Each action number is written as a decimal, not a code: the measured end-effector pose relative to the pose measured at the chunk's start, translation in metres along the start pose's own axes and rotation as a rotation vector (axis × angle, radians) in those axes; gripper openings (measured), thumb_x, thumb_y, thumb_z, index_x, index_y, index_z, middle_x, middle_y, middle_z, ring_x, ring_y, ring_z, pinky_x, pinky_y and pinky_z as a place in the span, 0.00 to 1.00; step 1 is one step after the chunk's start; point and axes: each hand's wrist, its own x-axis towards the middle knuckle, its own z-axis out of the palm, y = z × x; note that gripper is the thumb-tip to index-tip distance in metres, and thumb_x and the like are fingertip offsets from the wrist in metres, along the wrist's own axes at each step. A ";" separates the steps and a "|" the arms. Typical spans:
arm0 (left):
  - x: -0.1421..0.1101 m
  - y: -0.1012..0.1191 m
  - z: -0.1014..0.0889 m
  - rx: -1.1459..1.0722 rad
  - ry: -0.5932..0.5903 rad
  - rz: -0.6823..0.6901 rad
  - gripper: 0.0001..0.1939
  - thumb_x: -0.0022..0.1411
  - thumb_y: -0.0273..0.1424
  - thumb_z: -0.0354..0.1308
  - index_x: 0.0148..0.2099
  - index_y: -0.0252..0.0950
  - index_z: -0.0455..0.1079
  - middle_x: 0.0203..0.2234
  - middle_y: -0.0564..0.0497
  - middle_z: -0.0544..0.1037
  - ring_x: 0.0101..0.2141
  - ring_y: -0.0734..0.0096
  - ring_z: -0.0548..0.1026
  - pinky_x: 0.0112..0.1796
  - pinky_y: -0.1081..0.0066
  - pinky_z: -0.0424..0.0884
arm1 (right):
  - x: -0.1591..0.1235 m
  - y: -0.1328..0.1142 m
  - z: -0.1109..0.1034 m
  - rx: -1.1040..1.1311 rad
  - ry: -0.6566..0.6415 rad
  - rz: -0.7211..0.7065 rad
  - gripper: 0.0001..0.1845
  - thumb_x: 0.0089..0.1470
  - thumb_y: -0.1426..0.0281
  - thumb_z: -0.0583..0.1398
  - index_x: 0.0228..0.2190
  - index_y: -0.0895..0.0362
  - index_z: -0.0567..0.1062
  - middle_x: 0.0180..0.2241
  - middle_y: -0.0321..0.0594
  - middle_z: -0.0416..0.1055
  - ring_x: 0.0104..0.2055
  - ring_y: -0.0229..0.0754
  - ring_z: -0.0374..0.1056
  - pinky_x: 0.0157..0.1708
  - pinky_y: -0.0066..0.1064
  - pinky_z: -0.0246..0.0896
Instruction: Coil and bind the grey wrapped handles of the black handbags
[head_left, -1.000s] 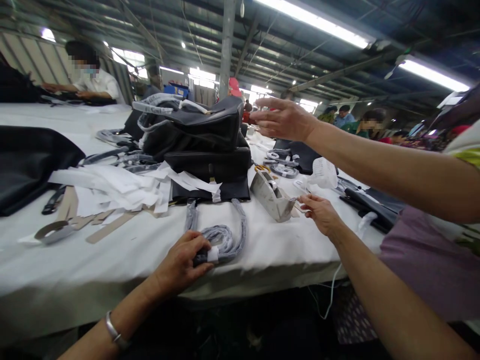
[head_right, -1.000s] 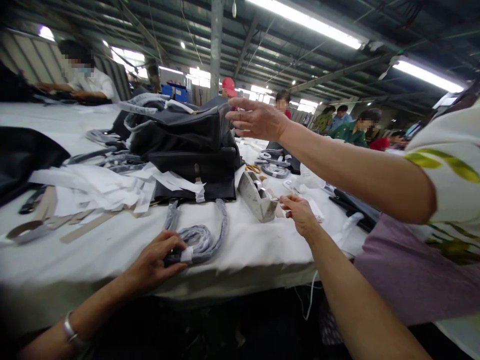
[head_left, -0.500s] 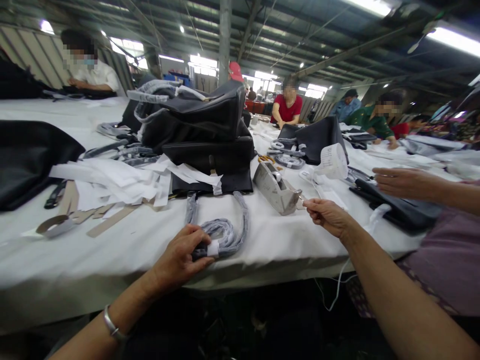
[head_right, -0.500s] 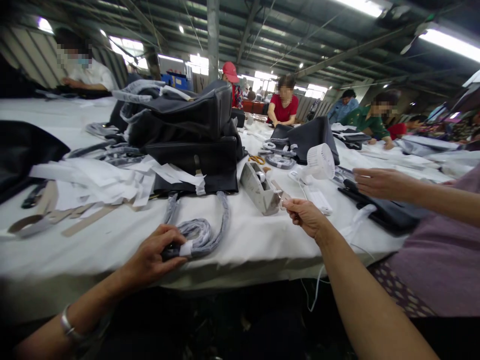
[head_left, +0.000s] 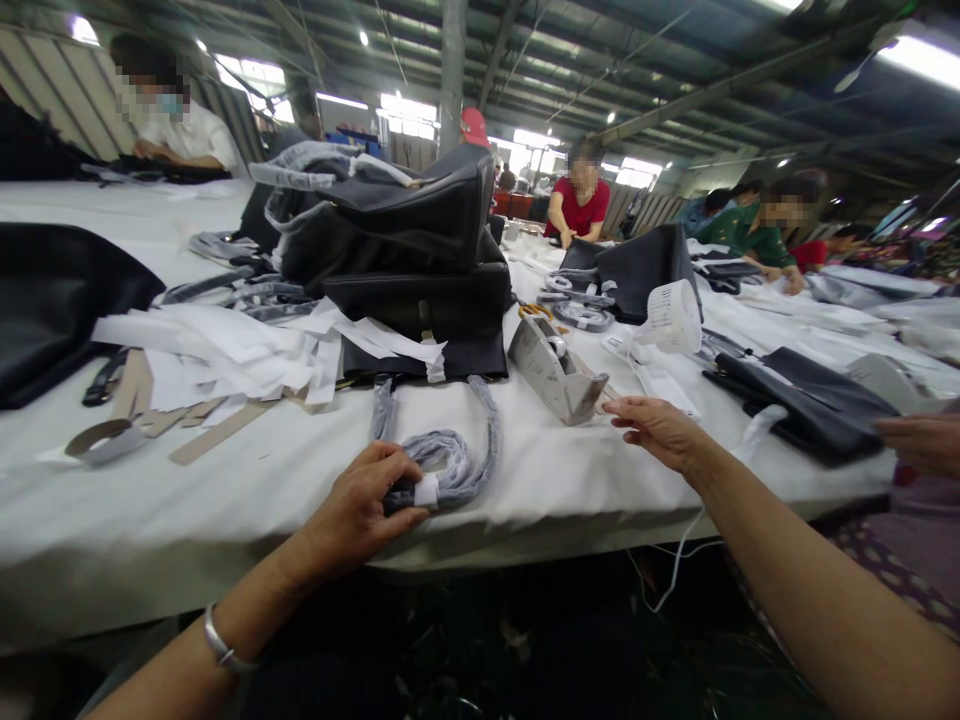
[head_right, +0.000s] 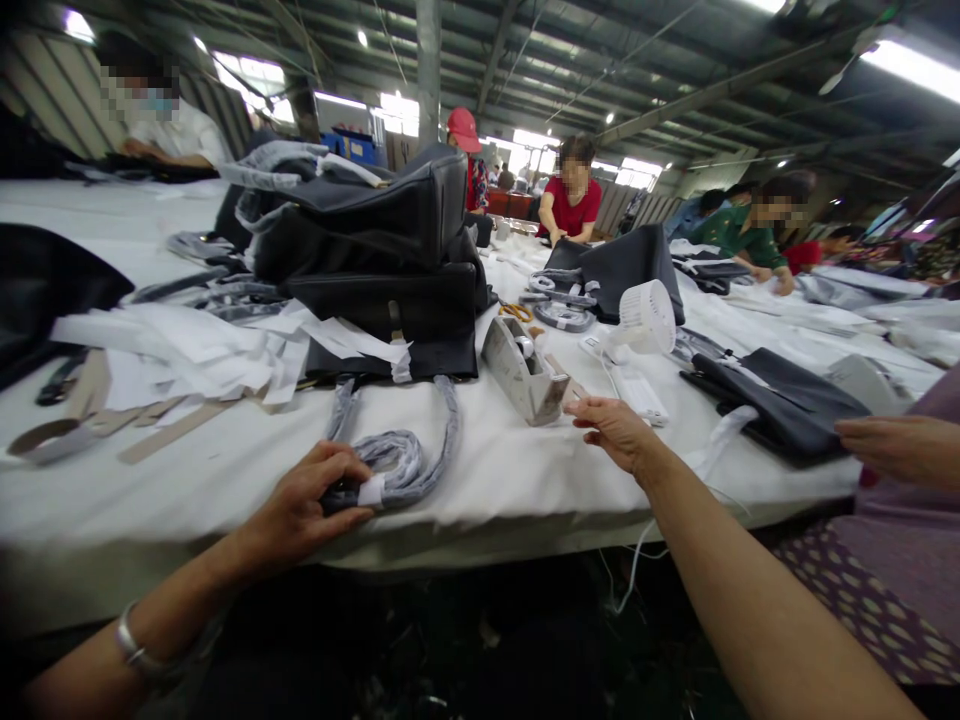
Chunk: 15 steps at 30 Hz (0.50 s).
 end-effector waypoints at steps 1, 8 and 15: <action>0.000 0.000 0.000 -0.002 -0.001 0.000 0.12 0.55 0.33 0.63 0.42 0.37 0.68 0.40 0.48 0.67 0.42 0.65 0.69 0.44 0.67 0.70 | 0.000 0.002 0.000 0.019 -0.010 -0.027 0.13 0.36 0.68 0.70 0.28 0.60 0.78 0.36 0.44 0.74 0.30 0.34 0.65 0.20 0.21 0.56; -0.002 -0.001 -0.001 -0.017 -0.002 -0.013 0.13 0.55 0.32 0.63 0.42 0.37 0.68 0.40 0.48 0.66 0.42 0.66 0.69 0.44 0.67 0.69 | 0.008 0.014 0.004 0.129 -0.021 -0.120 0.12 0.34 0.66 0.70 0.22 0.60 0.75 0.28 0.41 0.73 0.25 0.32 0.63 0.18 0.21 0.53; 0.000 0.000 -0.002 -0.026 -0.013 -0.011 0.12 0.56 0.33 0.63 0.42 0.37 0.68 0.40 0.48 0.66 0.42 0.65 0.68 0.44 0.66 0.69 | 0.004 0.014 0.004 0.089 -0.042 -0.078 0.20 0.30 0.63 0.74 0.22 0.60 0.72 0.21 0.35 0.69 0.20 0.29 0.59 0.14 0.18 0.48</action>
